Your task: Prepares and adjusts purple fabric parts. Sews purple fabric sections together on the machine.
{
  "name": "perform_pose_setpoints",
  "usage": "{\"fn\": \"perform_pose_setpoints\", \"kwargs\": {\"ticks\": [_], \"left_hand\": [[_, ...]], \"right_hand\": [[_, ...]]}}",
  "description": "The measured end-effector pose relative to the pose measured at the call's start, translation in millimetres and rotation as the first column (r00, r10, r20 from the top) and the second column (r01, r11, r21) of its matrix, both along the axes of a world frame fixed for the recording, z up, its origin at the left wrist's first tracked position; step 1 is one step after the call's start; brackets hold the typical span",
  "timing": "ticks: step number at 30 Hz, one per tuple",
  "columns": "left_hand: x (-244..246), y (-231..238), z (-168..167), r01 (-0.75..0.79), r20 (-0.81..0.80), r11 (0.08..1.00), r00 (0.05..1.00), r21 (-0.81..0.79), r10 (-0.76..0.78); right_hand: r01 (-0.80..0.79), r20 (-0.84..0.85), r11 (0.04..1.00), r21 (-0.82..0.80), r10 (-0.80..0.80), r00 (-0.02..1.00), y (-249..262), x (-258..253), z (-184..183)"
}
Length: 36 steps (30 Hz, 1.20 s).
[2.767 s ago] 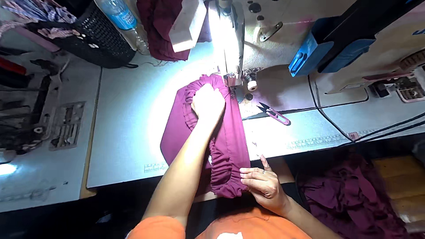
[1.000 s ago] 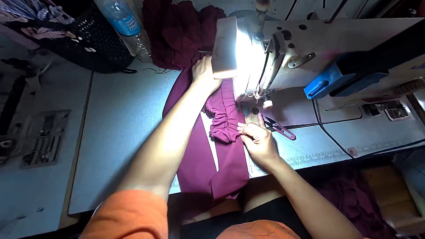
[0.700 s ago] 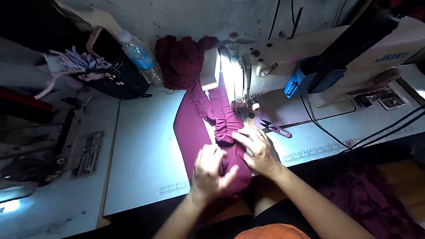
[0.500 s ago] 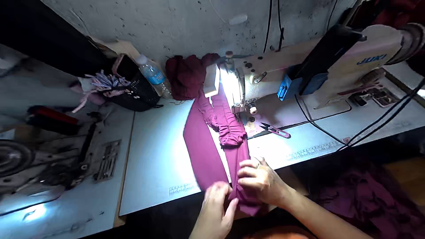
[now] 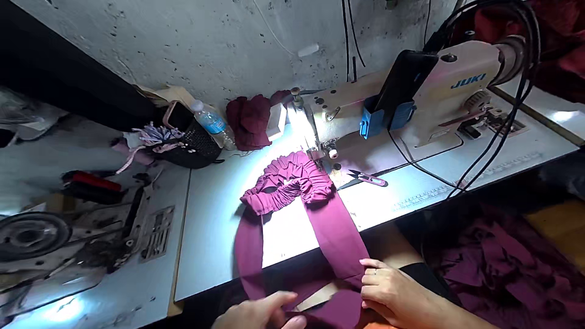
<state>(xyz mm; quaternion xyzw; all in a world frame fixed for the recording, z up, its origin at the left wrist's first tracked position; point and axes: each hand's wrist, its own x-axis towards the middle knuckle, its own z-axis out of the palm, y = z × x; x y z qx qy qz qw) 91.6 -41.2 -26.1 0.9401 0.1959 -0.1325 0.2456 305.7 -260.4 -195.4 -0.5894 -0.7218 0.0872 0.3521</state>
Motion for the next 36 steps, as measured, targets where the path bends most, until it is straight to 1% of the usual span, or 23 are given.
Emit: {"fn": "perform_pose_setpoints", "kwargs": {"ticks": [2,5,6,8,10,12,14,15,16,17,18,19,20,21,22,23,25,27,29,30,32,33,36], "left_hand": [[27,-5,-37,-0.028,0.144,0.998,0.989,0.059,0.019],[71,10,-102,-0.207,0.325,0.965,0.934,0.162,0.146],[82,21,-119,-0.257,0.335,0.949,0.924,0.185,0.185],[94,56,-139,-0.328,0.259,0.906,0.93,0.268,0.26],[95,106,-146,-0.384,0.2,0.862,0.921,0.331,0.333],[92,151,-134,-0.427,0.117,0.811,0.901,0.399,0.417],[95,160,-106,-0.46,0.012,0.724,0.848,0.514,0.53],[103,143,-87,-0.444,-0.011,0.681,0.834,0.582,0.552],[111,113,-72,-0.421,0.05,0.663,0.864,0.619,0.502],[118,80,-67,-0.409,0.191,0.68,0.907,0.609,0.375],[128,50,-74,-0.399,0.35,0.714,0.909,0.575,0.226],[139,25,-89,-0.377,0.472,0.762,0.875,0.527,0.107],[149,7,-107,-0.337,0.536,0.813,0.843,0.475,0.036],[159,0,-123,-0.289,0.557,0.873,0.83,0.392,0.025],[167,4,-138,-0.25,0.532,0.914,0.846,0.319,0.046],[175,16,-149,-0.251,0.49,0.927,0.868,0.279,0.087],[186,45,-157,-0.292,0.453,0.915,0.88,0.28,0.142],[193,63,-148,-0.296,0.403,0.9,0.902,0.32,0.154],[190,75,-137,-0.328,0.465,0.874,0.874,0.358,0.137],[184,76,-127,-0.367,0.503,0.844,0.853,0.391,0.138],[162,76,-107,-0.447,0.636,0.736,0.771,0.509,0.029],[148,71,-96,-0.457,0.655,0.709,0.755,0.537,-0.009],[105,52,-78,-0.413,0.652,0.723,0.755,0.553,-0.067]], "right_hand": [[0.008,0.0,1.0,-0.016,-0.008,1.0,-5,-7,-14],[0.014,-0.107,1.0,-0.006,-0.015,0.994,-6,-9,-19],[0.017,-0.18,1.0,-0.008,-0.018,0.983,-5,-9,-19],[0.026,-0.317,0.999,-0.026,-0.033,0.948,0,-11,-20],[0.03,-0.386,0.997,-0.07,-0.055,0.921,5,-12,-21],[0.021,-0.424,0.993,-0.112,-0.067,0.903,10,-15,-21],[-0.002,-0.459,0.995,-0.104,-0.046,0.887,16,-19,-21],[-0.015,-0.47,0.996,-0.087,-0.028,0.882,20,-20,-22],[-0.023,-0.48,0.997,-0.073,-0.015,0.877,22,-22,-25],[-0.027,-0.489,0.998,-0.064,-0.008,0.872,24,-24,-27],[-0.027,-0.495,0.998,-0.059,-0.005,0.869,26,-25,-29],[-0.03,-0.497,0.998,-0.057,-0.003,0.868,28,-26,-30],[-0.031,-0.494,0.998,-0.051,0.002,0.869,30,-27,-29],[-0.037,-0.49,0.998,-0.047,0.009,0.871,31,-28,-27],[-0.052,-0.484,0.998,-0.044,0.025,0.875,31,-29,-26],[-0.061,-0.478,0.997,-0.04,0.035,0.878,31,-29,-24],[-0.058,-0.471,0.998,-0.039,0.033,0.882,27,-27,-22],[-0.048,-0.476,0.998,-0.046,0.021,0.879,23,-25,-22],[-0.042,-0.48,0.998,-0.051,0.012,0.877,20,-25,-21],[-0.035,-0.476,0.998,-0.045,0.01,0.88,20,-27,-22],[-0.018,-0.464,1.0,-0.025,0.004,0.886,20,-29,-22],[-0.01,-0.463,1.0,-0.024,-0.002,0.886,19,-30,-22],[-0.008,-0.462,0.999,-0.035,-0.009,0.887,17,-30,-21]]}}
